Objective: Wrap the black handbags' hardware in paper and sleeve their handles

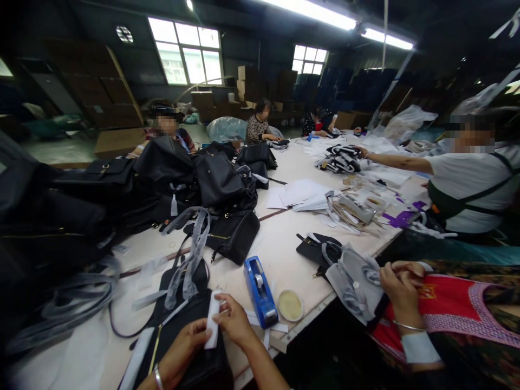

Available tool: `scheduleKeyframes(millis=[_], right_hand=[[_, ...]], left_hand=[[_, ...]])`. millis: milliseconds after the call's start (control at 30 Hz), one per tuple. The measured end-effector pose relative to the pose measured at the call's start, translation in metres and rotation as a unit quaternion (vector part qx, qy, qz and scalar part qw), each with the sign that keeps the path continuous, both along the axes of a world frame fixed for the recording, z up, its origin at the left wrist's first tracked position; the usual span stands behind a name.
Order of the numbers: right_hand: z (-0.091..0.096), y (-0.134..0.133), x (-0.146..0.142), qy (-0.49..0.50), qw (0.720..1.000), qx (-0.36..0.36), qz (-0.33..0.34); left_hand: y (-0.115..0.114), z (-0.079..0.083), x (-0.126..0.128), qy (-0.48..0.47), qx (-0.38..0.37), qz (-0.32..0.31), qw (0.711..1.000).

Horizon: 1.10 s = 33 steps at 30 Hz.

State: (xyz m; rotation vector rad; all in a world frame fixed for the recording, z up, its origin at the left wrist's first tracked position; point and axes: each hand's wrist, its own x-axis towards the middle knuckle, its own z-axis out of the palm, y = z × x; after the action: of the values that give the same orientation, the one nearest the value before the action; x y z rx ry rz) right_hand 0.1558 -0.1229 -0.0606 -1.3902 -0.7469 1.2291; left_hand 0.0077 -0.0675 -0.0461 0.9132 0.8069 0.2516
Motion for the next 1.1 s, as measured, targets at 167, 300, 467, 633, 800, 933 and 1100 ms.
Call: scheduleKeyframes(millis=[167, 300, 467, 633, 800, 933, 1100], right_hand=[[-0.014, 0.001, 0.000, 0.125, 0.992, 0.001, -0.009], [-0.008, 0.000, 0.002, 0.161, 0.987, -0.004, 0.004], [0.000, 0.004, 0.007, 0.190, 0.981, -0.028, 0.019], [-0.002, -0.002, 0.003, 0.276, 0.959, -0.028, -0.066], [-0.017, -0.009, -0.013, 0.176, 0.978, -0.101, -0.037], [-0.019, -0.006, -0.021, 0.078, 0.993, -0.085, 0.036], [-0.020, 0.001, -0.021, 0.049, 0.991, -0.113, 0.059]], left_hand=[[0.003, -0.003, 0.001, 0.009, -0.005, 0.012, 1.000], [0.003, -0.004, 0.002, 0.005, -0.017, 0.017, 1.000], [0.006, -0.005, 0.001, 0.000, 0.013, 0.011, 1.000], [0.004, -0.008, 0.003, 0.050, 0.070, 0.049, 0.995], [-0.004, -0.006, 0.002, 0.100, 0.190, 0.106, 0.971], [-0.003, 0.007, -0.022, 0.148, 0.311, 0.000, 0.939], [0.029, 0.012, -0.095, 0.392, 0.412, 0.073, 0.819]])
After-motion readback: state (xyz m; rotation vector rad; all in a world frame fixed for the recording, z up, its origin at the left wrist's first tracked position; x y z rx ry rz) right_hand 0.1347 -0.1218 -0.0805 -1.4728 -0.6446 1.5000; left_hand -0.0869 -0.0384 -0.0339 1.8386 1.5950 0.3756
